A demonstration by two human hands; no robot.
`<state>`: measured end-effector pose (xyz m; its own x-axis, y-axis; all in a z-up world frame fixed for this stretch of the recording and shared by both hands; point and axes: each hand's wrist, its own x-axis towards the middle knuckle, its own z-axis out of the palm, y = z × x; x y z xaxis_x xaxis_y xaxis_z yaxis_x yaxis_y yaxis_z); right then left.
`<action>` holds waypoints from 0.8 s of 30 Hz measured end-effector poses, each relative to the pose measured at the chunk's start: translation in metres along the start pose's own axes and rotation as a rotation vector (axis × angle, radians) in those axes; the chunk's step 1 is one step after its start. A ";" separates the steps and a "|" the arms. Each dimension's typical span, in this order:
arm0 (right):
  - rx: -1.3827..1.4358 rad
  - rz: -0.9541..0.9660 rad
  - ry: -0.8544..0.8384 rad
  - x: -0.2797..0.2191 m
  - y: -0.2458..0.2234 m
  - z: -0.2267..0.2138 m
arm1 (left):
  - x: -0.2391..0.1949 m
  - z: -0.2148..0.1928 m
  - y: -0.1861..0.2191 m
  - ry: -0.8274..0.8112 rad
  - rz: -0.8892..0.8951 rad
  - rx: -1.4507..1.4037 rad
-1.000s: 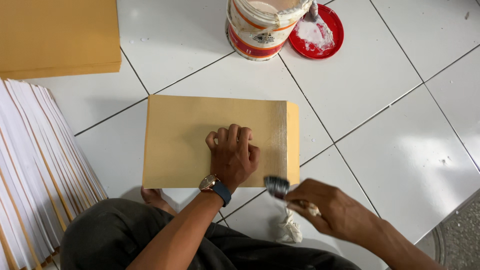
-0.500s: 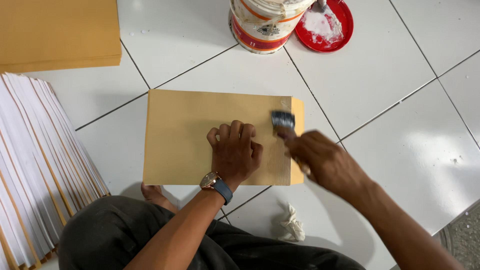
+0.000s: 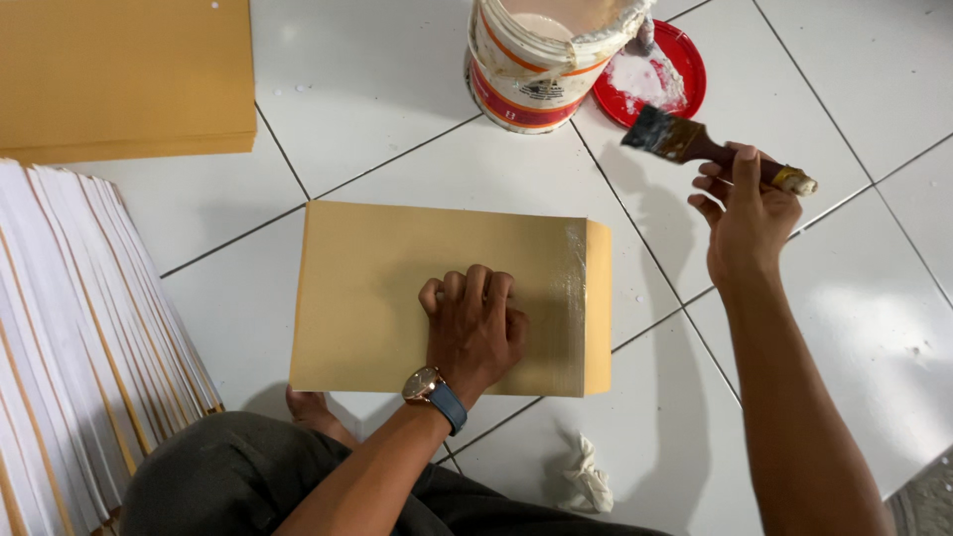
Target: The person sits on the floor and applies a white adhesive to the edge of a yellow paper sheet using a paintbrush. They then fold the glued edge over and wipe it with a cloth. This process is repeated for multiple sheets, which are stacked on the floor.
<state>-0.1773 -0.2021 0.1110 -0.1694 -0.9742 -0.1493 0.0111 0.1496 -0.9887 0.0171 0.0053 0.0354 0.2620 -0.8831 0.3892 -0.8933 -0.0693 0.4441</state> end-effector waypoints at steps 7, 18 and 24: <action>0.111 0.350 0.015 0.050 0.062 0.020 | -0.008 0.016 -0.010 -0.023 0.031 0.018; -0.531 0.222 -0.205 -0.186 0.060 -0.060 | -0.004 0.009 -0.009 0.066 0.235 0.091; 0.161 0.523 0.190 -0.253 0.056 -0.039 | -0.006 0.017 -0.014 0.100 0.212 0.068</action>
<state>-0.1718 0.0595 0.0944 -0.2748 -0.7279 -0.6282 0.2885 0.5608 -0.7760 0.0216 0.0035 0.0135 0.0983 -0.8311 0.5474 -0.9537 0.0785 0.2904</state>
